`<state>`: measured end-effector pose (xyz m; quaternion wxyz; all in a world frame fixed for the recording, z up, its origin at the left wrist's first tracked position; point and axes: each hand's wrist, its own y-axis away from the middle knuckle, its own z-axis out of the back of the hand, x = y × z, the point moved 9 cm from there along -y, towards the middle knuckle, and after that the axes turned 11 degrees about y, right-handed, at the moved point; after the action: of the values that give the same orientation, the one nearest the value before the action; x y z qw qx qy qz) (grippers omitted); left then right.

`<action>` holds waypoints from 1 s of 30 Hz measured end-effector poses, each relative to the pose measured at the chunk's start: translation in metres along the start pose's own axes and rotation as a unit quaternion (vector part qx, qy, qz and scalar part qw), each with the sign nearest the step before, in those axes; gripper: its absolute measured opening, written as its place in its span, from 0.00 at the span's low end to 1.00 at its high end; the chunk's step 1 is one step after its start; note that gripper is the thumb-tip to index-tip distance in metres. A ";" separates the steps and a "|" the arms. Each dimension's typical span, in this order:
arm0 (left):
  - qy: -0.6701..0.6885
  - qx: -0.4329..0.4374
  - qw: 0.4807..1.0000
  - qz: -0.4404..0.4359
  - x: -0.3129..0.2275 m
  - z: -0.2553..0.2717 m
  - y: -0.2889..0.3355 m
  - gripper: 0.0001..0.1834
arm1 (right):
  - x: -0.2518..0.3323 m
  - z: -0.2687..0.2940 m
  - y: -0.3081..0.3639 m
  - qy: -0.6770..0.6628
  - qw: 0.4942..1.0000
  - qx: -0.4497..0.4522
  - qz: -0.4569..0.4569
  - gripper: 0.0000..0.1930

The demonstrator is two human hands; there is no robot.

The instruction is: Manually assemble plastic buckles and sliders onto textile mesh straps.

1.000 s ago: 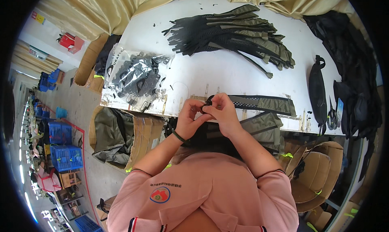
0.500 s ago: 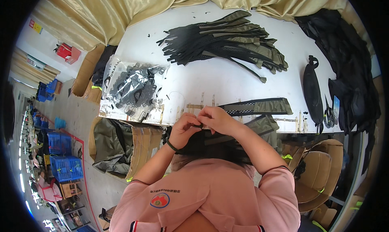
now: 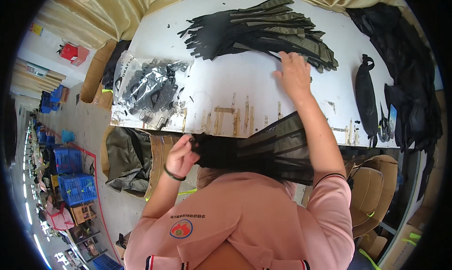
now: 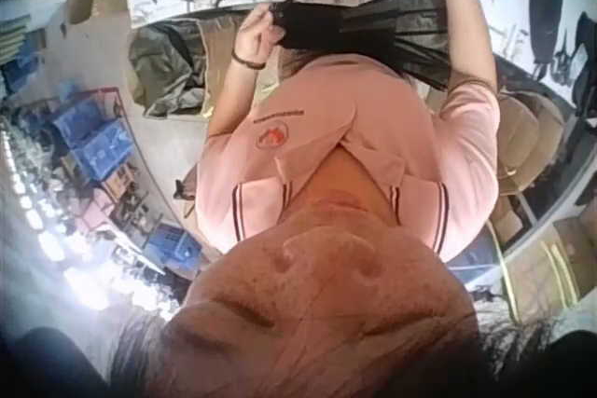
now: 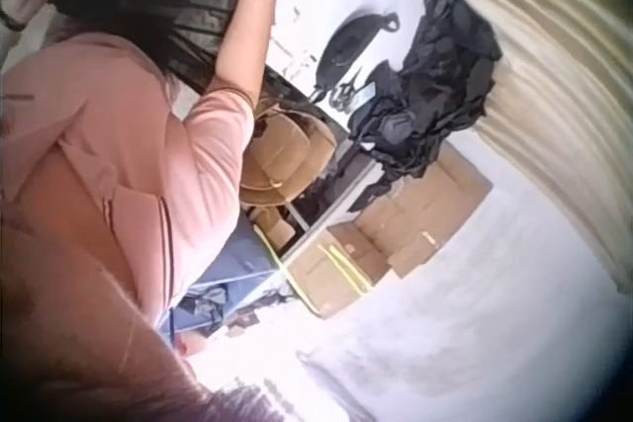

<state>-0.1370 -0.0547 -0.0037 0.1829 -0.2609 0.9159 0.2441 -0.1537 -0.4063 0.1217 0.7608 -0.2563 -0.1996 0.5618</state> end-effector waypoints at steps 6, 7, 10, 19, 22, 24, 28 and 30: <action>-0.609 -0.165 0.708 -0.319 -0.066 -0.017 0.023 0.22 | -0.033 -0.052 0.022 -0.010 0.957 0.273 -0.101 0.11; -0.570 -0.135 0.740 -0.331 -0.063 -0.018 0.017 0.20 | -0.014 -0.037 0.020 -0.091 0.950 0.281 -0.103 0.11; -0.261 -0.030 0.963 -0.056 -0.005 -0.047 -0.035 0.17 | 0.053 -0.001 0.035 -0.391 0.852 0.338 -0.081 0.11; 0.145 0.111 0.983 -0.014 0.015 -0.060 -0.127 0.22 | 0.060 0.063 0.094 -0.425 0.697 0.575 0.059 0.12; 0.085 0.012 0.993 -0.080 -0.015 -0.076 -0.122 0.13 | -0.024 0.037 0.103 -0.401 0.725 0.559 -0.034 0.10; 0.072 0.030 0.994 -0.077 -0.012 -0.052 -0.130 0.10 | -0.086 0.005 0.102 -0.187 0.789 0.583 -0.046 0.09; 0.049 -0.084 0.993 -0.067 0.005 -0.019 -0.134 0.06 | -0.108 -0.013 -0.001 -0.073 0.956 0.283 -0.036 0.15; 0.038 -0.132 0.989 -0.047 0.020 0.003 -0.137 0.08 | -0.096 -0.016 -0.046 -0.059 0.991 0.117 0.002 0.20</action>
<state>-0.0746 -0.1633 -0.0637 0.1233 -0.3348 0.8687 0.3436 -0.1379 -0.5121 0.1358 0.7717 -0.1326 -0.1765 0.5964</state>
